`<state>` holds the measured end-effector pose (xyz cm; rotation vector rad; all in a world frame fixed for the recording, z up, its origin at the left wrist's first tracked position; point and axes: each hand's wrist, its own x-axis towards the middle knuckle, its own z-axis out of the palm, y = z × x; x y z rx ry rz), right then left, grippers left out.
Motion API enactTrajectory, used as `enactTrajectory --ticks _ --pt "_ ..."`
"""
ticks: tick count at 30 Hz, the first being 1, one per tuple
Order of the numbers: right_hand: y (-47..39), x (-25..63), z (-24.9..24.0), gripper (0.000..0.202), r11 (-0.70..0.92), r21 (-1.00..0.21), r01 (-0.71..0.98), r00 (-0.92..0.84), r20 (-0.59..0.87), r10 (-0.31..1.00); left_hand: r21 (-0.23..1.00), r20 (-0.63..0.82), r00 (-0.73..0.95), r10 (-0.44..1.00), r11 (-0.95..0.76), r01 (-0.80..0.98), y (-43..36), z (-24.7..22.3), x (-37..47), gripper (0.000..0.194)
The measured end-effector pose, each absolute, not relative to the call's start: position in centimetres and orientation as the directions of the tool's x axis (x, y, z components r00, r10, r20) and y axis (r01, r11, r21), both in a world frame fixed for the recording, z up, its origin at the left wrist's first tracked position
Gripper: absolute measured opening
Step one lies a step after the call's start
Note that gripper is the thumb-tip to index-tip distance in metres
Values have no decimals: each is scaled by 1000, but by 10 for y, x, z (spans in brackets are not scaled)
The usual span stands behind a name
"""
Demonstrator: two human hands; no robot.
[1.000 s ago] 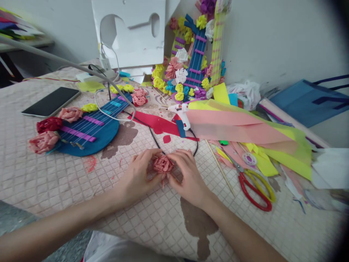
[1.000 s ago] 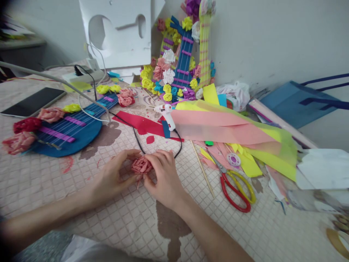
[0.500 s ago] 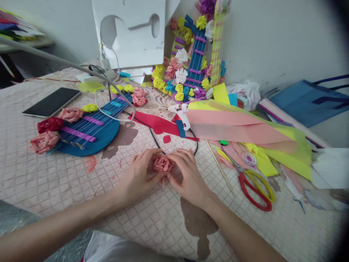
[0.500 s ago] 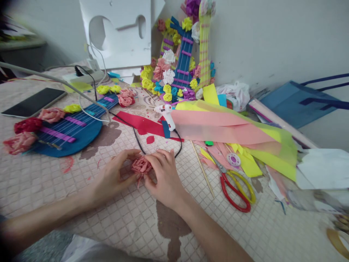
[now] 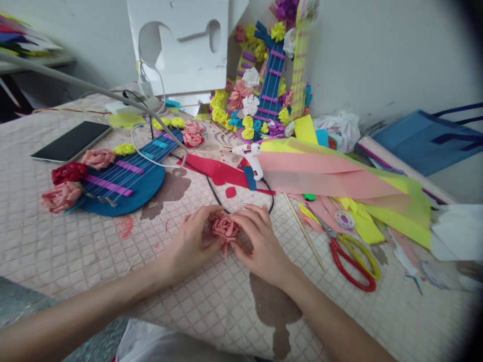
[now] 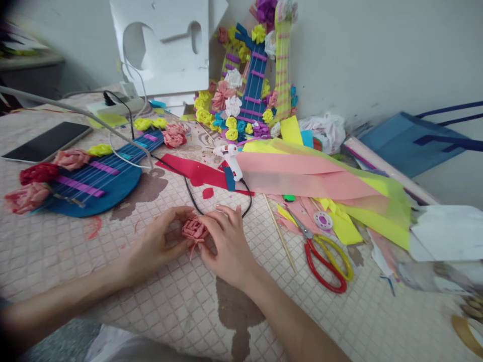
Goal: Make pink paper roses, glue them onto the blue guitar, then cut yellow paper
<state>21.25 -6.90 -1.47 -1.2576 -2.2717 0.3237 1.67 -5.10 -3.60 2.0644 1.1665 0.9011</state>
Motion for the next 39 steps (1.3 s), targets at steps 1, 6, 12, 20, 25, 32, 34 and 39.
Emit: enactTrajectory --ticks 1,6,12,20,25,32,34,39 --pt "-69 212 -15 43 540 -443 716 -433 325 841 756 269 389 881 -443 481 -51 -35 17 49" --pt "-68 212 -15 44 537 -447 715 -435 317 843 732 301 383 874 -469 495 -51 -33 18 49" --pt "-69 213 -16 44 540 -447 713 -442 310 841 744 287 381 879 -455 489 -51 -35 18 48" --pt "-68 213 -16 42 537 -469 701 -428 326 843 753 277 381 882 -446 485 -51 -36 18 47" --pt "-67 211 -18 41 530 -476 701 -410 339 847 746 285 383 879 -454 487 -51 -38 18 48" --pt "-67 209 -18 40 530 -482 697 -403 349 846 743 278 383 881 -450 495 -52 -37 18 49" --pt "-66 210 -18 42 531 -487 693 -402 350 846 750 273 383 882 -445 489 -52 -35 19 47" --pt "-66 211 -18 42 533 -486 692 -405 350 845 757 270 382 884 -440 483 -51 -36 19 46"
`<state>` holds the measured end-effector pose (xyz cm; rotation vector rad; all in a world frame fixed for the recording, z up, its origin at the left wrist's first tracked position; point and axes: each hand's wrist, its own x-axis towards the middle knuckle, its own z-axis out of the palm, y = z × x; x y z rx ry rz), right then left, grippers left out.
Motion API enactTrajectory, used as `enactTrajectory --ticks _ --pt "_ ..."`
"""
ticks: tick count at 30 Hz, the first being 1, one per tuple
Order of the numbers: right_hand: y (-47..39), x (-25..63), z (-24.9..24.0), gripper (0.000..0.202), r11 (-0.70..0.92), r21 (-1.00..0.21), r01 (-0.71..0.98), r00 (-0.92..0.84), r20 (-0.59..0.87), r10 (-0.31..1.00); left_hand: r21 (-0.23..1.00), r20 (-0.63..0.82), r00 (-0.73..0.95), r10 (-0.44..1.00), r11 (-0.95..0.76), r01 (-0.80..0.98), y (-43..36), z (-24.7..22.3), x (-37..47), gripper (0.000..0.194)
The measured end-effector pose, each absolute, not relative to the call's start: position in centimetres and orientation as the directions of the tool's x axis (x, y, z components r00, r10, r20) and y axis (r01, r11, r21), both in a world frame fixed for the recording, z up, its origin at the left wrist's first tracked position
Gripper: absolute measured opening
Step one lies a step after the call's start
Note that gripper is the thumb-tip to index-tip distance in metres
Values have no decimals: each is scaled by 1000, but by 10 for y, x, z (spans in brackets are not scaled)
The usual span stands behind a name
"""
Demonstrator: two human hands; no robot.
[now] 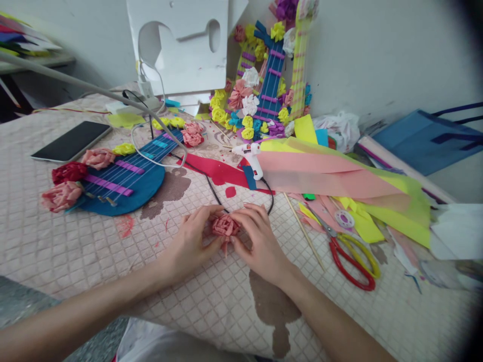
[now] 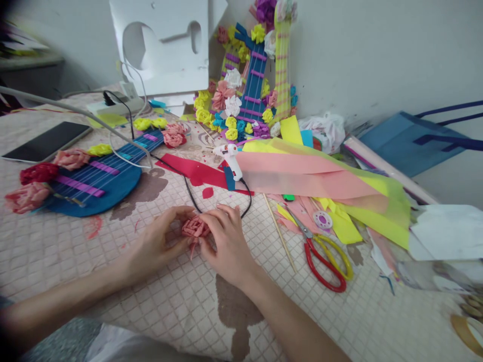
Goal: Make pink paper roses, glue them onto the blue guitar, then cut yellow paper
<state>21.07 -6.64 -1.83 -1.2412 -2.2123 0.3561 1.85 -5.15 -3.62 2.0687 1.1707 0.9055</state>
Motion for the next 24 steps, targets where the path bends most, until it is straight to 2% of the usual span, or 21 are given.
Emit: enactTrajectory --ticks 24 --pt "-67 212 -20 41 564 -467 681 -423 378 823 757 265 381 886 -436 486 -51 -40 18 46"
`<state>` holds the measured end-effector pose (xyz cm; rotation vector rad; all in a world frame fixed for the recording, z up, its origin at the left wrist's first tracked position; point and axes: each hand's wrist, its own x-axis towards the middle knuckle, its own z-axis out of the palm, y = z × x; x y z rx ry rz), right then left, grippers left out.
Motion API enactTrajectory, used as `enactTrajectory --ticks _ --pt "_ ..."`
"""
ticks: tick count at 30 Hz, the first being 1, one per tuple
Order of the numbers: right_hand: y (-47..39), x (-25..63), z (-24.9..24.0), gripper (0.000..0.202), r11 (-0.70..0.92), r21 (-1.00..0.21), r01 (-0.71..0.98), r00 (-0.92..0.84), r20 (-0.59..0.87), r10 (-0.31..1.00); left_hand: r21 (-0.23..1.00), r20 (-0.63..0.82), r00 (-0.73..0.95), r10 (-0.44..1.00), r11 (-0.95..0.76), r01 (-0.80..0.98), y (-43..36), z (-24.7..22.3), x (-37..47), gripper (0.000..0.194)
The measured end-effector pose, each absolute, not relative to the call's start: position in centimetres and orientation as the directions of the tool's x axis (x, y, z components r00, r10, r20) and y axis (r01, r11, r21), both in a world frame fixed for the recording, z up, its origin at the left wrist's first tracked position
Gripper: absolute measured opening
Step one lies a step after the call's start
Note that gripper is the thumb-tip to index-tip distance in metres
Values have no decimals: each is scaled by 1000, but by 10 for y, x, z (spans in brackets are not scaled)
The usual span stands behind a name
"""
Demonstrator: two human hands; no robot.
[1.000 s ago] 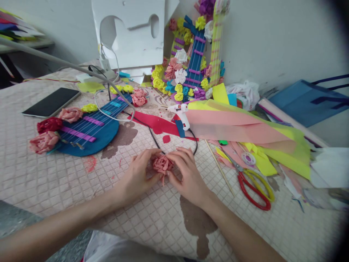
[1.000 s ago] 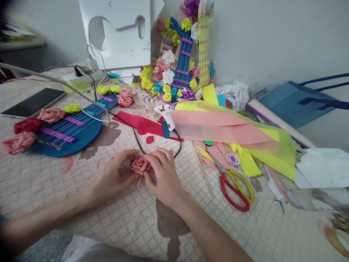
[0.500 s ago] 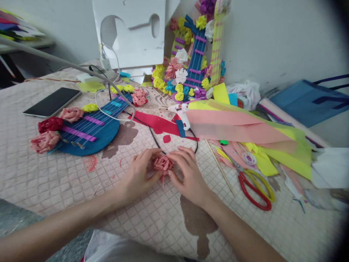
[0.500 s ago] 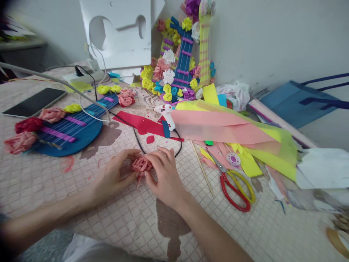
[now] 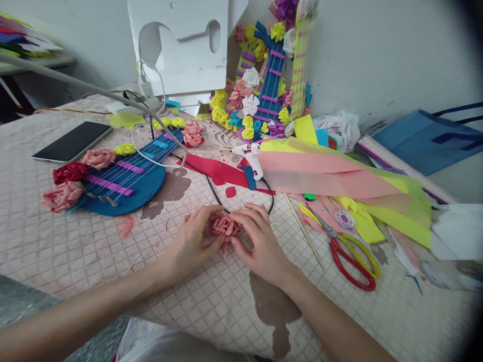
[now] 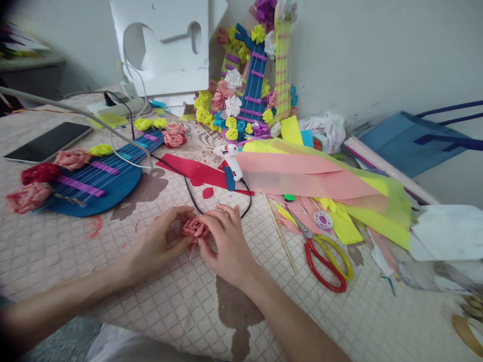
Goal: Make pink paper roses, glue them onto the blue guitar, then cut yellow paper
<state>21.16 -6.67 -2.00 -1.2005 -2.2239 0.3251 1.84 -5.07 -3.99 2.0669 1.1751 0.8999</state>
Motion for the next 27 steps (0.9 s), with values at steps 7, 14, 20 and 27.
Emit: enactTrajectory --ticks 7,14,20,27 --pt "-67 210 -19 40 551 -460 696 -419 362 833 757 264 375 889 -432 490 -51 -38 19 46" --pt "-67 211 -20 39 555 -463 691 -425 361 830 739 281 375 883 -449 503 -51 -38 19 48" --pt "-67 214 -18 40 574 -473 669 -414 404 816 746 272 368 889 -436 503 -51 -40 20 48" --pt "-66 216 -18 37 573 -474 669 -395 426 814 753 269 362 892 -429 498 -51 -40 19 50"
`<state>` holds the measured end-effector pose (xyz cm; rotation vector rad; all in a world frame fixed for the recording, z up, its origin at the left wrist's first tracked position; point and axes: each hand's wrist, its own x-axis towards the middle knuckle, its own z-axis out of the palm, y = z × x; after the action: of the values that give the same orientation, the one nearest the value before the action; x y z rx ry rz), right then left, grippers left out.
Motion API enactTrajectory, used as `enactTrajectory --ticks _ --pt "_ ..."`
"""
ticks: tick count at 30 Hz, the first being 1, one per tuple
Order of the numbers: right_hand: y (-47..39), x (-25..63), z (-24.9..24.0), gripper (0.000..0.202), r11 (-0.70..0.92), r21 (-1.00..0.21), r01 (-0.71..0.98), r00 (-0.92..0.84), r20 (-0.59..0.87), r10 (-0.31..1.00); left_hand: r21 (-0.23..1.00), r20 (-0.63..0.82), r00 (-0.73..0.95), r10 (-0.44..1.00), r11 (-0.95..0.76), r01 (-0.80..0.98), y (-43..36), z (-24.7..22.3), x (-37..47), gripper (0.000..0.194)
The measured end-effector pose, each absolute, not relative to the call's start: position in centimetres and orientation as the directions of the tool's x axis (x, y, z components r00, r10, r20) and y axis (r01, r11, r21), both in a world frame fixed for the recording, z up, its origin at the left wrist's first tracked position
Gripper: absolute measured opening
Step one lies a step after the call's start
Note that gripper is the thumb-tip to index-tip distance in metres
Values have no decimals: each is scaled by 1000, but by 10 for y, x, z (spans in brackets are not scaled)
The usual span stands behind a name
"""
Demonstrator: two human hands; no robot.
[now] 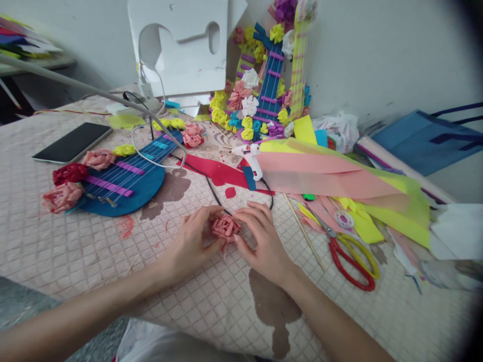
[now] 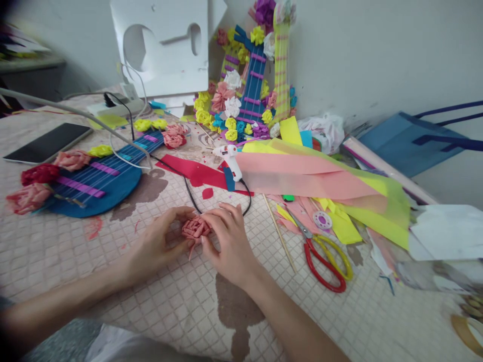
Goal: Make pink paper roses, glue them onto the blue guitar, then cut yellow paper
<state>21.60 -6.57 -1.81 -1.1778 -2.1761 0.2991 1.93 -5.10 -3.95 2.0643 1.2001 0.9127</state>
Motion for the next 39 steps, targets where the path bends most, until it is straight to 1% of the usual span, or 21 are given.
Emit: enactTrajectory --ticks 9,16,22,32,35,39 --pt "-64 223 -16 38 550 -476 686 -330 470 819 760 252 365 896 -416 499 -52 -39 19 50" --pt "-69 216 -16 30 585 -479 655 -405 431 806 759 269 367 890 -431 488 -52 -39 19 46" --pt "-68 212 -18 36 581 -477 659 -416 413 810 750 283 376 882 -448 487 -51 -36 20 45" --pt "-66 210 -21 38 584 -460 669 -432 399 809 748 290 375 880 -453 485 -52 -38 18 48" --pt "-66 212 -19 37 583 -478 657 -414 418 809 752 289 372 882 -449 482 -51 -37 19 48" --pt "-65 217 -15 32 581 -495 646 -342 493 800 771 262 364 893 -421 478 -52 -37 19 47"
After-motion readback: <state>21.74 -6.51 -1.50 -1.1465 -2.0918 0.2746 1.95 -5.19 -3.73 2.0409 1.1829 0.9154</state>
